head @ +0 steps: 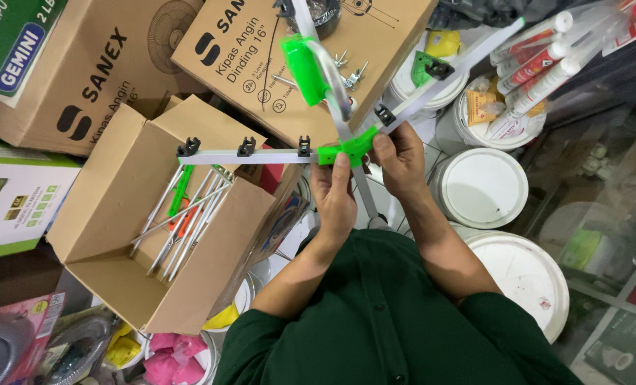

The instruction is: The person assembles a television antenna by inserting metal rods into a central frame and securing a green plastic housing, eventually using a screwdriver to tighten a screw.

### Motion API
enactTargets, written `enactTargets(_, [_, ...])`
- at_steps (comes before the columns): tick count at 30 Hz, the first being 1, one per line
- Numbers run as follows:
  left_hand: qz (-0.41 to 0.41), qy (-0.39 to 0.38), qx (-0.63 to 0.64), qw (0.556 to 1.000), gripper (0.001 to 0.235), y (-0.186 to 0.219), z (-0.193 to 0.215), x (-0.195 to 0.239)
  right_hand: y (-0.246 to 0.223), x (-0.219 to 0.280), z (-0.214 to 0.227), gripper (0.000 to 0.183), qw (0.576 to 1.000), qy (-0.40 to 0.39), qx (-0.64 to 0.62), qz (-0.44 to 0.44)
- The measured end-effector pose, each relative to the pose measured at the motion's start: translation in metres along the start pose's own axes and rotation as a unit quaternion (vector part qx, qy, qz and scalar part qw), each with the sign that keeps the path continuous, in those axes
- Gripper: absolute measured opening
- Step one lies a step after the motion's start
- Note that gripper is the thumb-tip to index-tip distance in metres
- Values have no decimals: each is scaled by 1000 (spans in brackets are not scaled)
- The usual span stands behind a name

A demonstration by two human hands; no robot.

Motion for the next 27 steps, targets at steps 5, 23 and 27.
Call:
enactTargets(5, [64, 23, 67, 995, 21, -12, 9, -3, -7, 13, -16, 30, 999, -26, -14, -14])
enactTargets(23, [106, 17, 88, 990, 24, -33, 14, -5, -29, 12, -24, 27, 998, -19, -21, -55])
enactTargets(27, [101, 9, 58, 993, 22, -33, 8, -4, -20, 7, -19, 24, 997, 13, -16, -68])
Point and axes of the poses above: each hand's wrist, its own x-axis away from the middle knuckle, its own z-axis out of the back of the hand, y = z × x, the point moved 10 cm from there along -x, towards the middle knuckle, and after that the axes turned 14 degrees about y, right-handed, at the moved point
